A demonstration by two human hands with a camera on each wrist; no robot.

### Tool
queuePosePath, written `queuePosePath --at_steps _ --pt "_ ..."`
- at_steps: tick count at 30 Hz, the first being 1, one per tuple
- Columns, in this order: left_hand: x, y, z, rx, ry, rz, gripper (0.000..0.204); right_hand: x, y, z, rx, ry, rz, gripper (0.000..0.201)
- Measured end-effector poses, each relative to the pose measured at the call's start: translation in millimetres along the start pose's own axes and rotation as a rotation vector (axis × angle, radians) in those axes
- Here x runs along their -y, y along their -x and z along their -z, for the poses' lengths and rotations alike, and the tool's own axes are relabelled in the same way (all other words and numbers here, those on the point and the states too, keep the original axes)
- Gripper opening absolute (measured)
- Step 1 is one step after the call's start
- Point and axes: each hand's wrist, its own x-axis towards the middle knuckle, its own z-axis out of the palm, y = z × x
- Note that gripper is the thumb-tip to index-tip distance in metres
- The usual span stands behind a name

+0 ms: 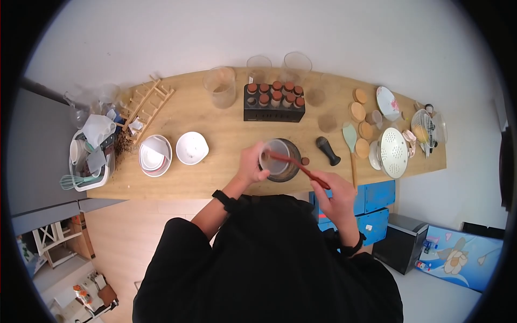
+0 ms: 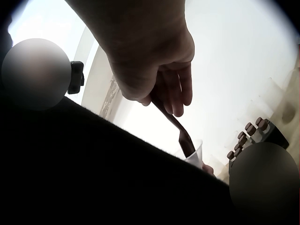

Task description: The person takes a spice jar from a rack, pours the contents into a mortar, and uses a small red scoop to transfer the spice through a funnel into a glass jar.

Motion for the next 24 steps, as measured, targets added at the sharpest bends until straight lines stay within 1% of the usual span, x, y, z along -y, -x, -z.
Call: queuePosePath --at_steps 1,2,3,4,6,7,9,10,12,13,14,15,16,17,18,19,21,22,24 --pt "-0.9 -3.1 2.5 -0.001 0.000 -0.002 0.077 0.7 -1.4 1.4 0.010 0.037 0.044 0.022" --pt "-3.5 -1.8 6.0 0.001 -0.095 -0.011 0.075 1.7 0.3 1.8 0.022 0.071 0.082 0.023" --pt "-5.3 -4.0 9.2 0.002 -0.191 -0.025 0.073 0.3 0.0 1.4 0.022 0.069 0.082 0.023" --pt "-6.3 -8.1 10.9 0.005 -0.192 -0.027 0.073 -2.1 -0.2 1.0 0.020 0.082 0.089 0.023" --pt "-9.2 -7.3 12.6 -0.004 -0.286 -0.054 0.072 -3.4 3.5 0.9 0.025 0.091 0.087 0.024" --pt "-8.5 -8.2 13.3 -0.002 -0.288 -0.057 0.072 -4.2 1.8 0.9 0.014 0.087 0.099 0.024" --pt "-7.3 -3.6 12.5 -0.016 -0.209 0.031 0.073 -3.0 2.9 1.8 0.001 0.083 0.102 0.023" --pt "-1.2 -2.3 11.7 -0.012 -0.209 0.028 0.073 -1.7 1.9 2.9 -0.011 0.070 0.085 0.023" --pt "11.2 4.1 8.2 -0.097 0.139 0.154 0.075 -2.6 5.2 4.3 -0.023 0.059 0.061 0.023" --pt "6.6 6.3 8.4 -0.096 0.137 0.158 0.075 -5.0 9.4 3.6 -0.053 0.003 0.009 0.022" --pt "2.0 3.3 9.2 -0.088 0.198 0.168 0.077 -7.2 9.0 2.8 -0.088 -0.052 -0.036 0.021" --pt "-0.9 1.8 9.2 -0.077 0.262 0.181 0.080 -6.5 8.8 2.9 -0.091 -0.053 -0.035 0.021" --pt "2.3 6.2 7.9 -0.075 0.262 0.185 0.080 -4.2 10.8 3.3 -0.109 -0.106 -0.084 0.020" --pt "8.4 10.2 6.4 -0.088 0.527 0.333 0.080 -2.6 11.5 3.6 -0.128 -0.159 -0.130 0.019" --pt "13.4 11.7 5.7 -0.099 0.792 0.478 0.081 -1.7 10.8 3.9 -0.131 -0.160 -0.130 0.019" --pt "9.4 9.1 3.9 -0.097 0.792 0.477 0.081 -1.0 10.3 4.3 -0.148 -0.166 -0.118 0.019" --pt "-0.6 4.8 -1.9 -0.223 0.612 0.242 0.079 -1.1 11.4 5.0 -0.165 -0.171 -0.107 0.019" --pt "5.3 5.8 0.8 -0.219 0.612 0.238 0.079 -3.1 11.1 5.5 -0.154 -0.161 -0.098 0.019" --pt "19.4 18.5 9.1 -0.014 0.725 0.333 0.078 -2.6 13.1 5.8 -0.136 -0.155 -0.093 0.019"
